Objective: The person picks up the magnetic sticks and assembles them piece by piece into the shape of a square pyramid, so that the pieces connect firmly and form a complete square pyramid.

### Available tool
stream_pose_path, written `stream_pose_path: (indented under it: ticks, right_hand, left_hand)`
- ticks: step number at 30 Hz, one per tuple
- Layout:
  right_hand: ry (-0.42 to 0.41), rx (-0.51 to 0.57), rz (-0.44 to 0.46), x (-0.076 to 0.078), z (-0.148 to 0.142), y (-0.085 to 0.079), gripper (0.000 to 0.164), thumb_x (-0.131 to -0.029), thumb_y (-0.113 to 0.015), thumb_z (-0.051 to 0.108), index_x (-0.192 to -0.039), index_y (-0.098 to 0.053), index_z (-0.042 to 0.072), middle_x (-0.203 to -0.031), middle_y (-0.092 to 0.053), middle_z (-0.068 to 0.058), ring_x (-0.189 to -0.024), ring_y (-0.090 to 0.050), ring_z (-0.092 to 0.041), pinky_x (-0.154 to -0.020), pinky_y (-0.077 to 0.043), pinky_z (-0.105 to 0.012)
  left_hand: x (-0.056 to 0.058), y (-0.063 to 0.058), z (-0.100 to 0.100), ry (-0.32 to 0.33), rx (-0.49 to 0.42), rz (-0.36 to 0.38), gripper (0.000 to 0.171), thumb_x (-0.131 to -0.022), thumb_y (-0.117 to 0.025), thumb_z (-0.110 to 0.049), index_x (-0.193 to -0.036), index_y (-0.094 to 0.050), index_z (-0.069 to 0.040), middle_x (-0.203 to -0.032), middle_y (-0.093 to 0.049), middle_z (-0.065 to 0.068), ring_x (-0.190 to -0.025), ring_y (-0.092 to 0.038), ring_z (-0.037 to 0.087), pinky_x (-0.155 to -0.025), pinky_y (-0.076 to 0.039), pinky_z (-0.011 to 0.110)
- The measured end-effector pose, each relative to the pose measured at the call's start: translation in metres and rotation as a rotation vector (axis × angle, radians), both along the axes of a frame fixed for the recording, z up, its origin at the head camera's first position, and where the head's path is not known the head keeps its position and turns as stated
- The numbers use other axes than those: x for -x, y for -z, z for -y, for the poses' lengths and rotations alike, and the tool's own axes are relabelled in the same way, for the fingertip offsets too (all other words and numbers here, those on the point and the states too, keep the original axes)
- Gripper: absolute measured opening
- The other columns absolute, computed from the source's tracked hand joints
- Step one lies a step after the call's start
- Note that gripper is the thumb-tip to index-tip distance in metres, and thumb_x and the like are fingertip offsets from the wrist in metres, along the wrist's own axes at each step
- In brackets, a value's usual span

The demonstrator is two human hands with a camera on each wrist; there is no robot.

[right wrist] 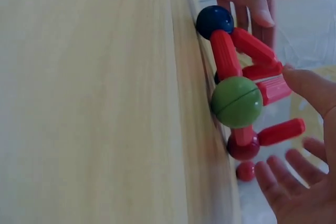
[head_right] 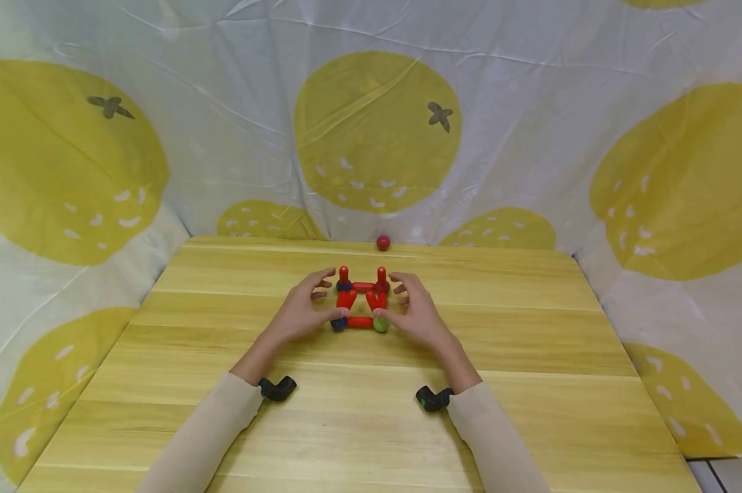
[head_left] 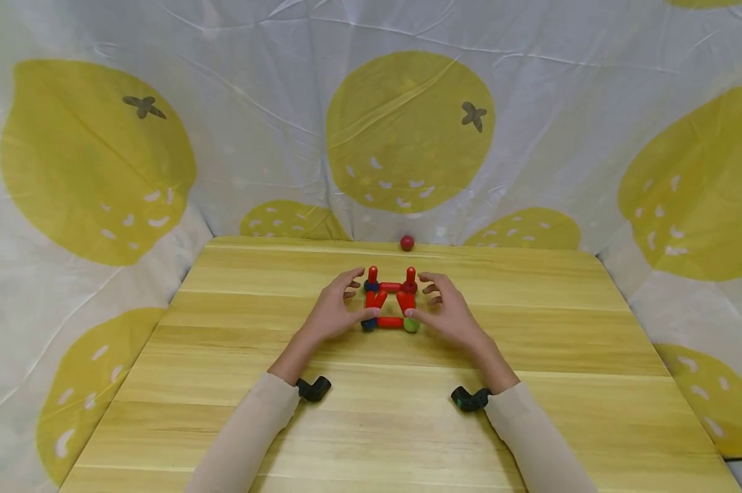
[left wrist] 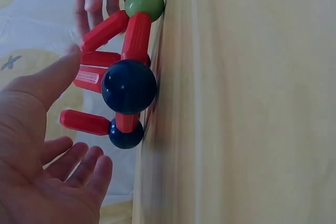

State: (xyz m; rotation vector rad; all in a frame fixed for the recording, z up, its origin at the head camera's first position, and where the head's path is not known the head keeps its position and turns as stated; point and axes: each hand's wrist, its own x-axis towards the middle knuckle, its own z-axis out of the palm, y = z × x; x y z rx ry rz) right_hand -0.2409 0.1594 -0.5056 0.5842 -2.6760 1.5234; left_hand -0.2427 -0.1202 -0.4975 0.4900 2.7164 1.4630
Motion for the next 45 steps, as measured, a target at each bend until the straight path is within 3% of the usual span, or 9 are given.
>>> stream_pose_path:
  ticks: [4,7,11,17,28,33,38,41,45]
  right_hand:
    - [-0.057,0.001,0.024,0.005,0.004,0.003,0.103,-0.086,-0.085,0.038,-0.164,-0.020,0.021,-0.166,-0.028,-0.010,-0.145,-0.041,-0.033,-0.114,-0.045,-0.053]
    - [-0.095,-0.006,0.060,0.005,0.007,0.005,0.108,-0.086,-0.085,0.039,-0.166,-0.015,0.022,-0.169,-0.024,-0.005,-0.151,-0.036,-0.030,-0.117,-0.042,-0.051]
    - [-0.100,-0.011,0.073,0.003,0.009,0.005,0.104,-0.086,-0.085,0.035,-0.166,-0.019,0.024,-0.168,-0.029,0.002,-0.152,-0.035,-0.026,-0.118,-0.041,-0.049]
    - [-0.141,-0.014,0.047,0.001,0.008,0.006,0.097,-0.087,-0.084,0.031,-0.164,-0.025,0.028,-0.167,-0.032,0.000,-0.155,-0.031,-0.026,-0.119,-0.039,-0.051]
    - [-0.162,-0.086,0.023,-0.004,0.006,0.008,0.092,-0.088,-0.082,0.038,-0.163,-0.028,0.035,-0.167,-0.032,0.001,-0.156,-0.029,-0.027,-0.125,-0.028,-0.054]
    - [-0.179,-0.132,-0.021,-0.006,0.006,0.009,0.093,-0.089,-0.081,0.039,-0.163,-0.026,0.033,-0.168,-0.030,-0.001,-0.156,-0.028,-0.029,-0.126,-0.026,-0.056]
    - [-0.176,-0.127,-0.034,-0.006,0.007,0.010,0.094,-0.088,-0.082,0.039,-0.164,-0.026,0.030,-0.168,-0.030,-0.002,-0.155,-0.029,-0.030,-0.125,-0.027,-0.057]
    - [-0.155,-0.071,-0.020,-0.006,0.008,0.009,0.088,-0.092,-0.079,0.036,-0.163,-0.030,0.021,-0.167,-0.032,-0.005,-0.154,-0.032,-0.031,-0.124,-0.030,-0.057]
    - [-0.127,0.067,0.005,-0.004,0.009,0.011,0.052,-0.102,-0.067,0.028,-0.145,-0.046,0.007,-0.163,-0.037,-0.013,-0.150,-0.037,-0.033,-0.119,-0.038,-0.058]
  left_hand:
    - [0.002,0.001,-0.002,0.031,0.067,0.029,0.106,-0.080,-0.088,-0.047,-0.164,-0.028,-0.021,-0.166,-0.036,0.006,-0.149,-0.041,0.034,-0.120,-0.038,0.053]
    - [0.002,0.004,-0.004,0.050,0.097,0.034,0.108,-0.081,-0.086,-0.050,-0.166,-0.023,-0.025,-0.167,-0.034,0.006,-0.151,-0.039,0.036,-0.121,-0.036,0.055]
    - [0.003,0.007,-0.004,0.085,0.085,0.027,0.105,-0.084,-0.085,-0.043,-0.166,-0.022,-0.024,-0.166,-0.037,0.006,-0.150,-0.041,0.033,-0.121,-0.036,0.049]
    - [0.002,0.009,-0.003,0.123,0.044,-0.001,0.096,-0.086,-0.084,-0.037,-0.164,-0.029,-0.024,-0.164,-0.040,0.004,-0.153,-0.038,0.023,-0.123,-0.034,0.044]
    - [-0.001,0.009,-0.003,0.126,0.097,-0.039,0.082,-0.089,-0.082,-0.036,-0.159,-0.040,-0.024,-0.157,-0.051,0.003,-0.147,-0.045,0.028,-0.121,-0.037,0.049]
    - [-0.003,0.008,-0.003,0.133,0.117,-0.040,0.079,-0.091,-0.080,-0.037,-0.159,-0.040,-0.029,-0.158,-0.049,0.001,-0.149,-0.044,0.025,-0.123,-0.035,0.048]
    - [-0.003,0.007,-0.003,0.154,0.112,-0.056,0.077,-0.092,-0.079,-0.035,-0.159,-0.042,-0.024,-0.159,-0.048,0.001,-0.150,-0.043,0.026,-0.123,-0.034,0.048]
    - [-0.003,0.007,-0.003,0.149,0.114,-0.055,0.079,-0.092,-0.079,-0.036,-0.159,-0.040,-0.022,-0.160,-0.047,0.003,-0.150,-0.042,0.027,-0.123,-0.034,0.049]
    - [-0.002,0.008,-0.003,0.116,0.045,-0.029,0.066,-0.094,-0.077,-0.035,-0.150,-0.049,-0.014,-0.158,-0.049,0.004,-0.150,-0.042,0.026,-0.123,-0.034,0.048]
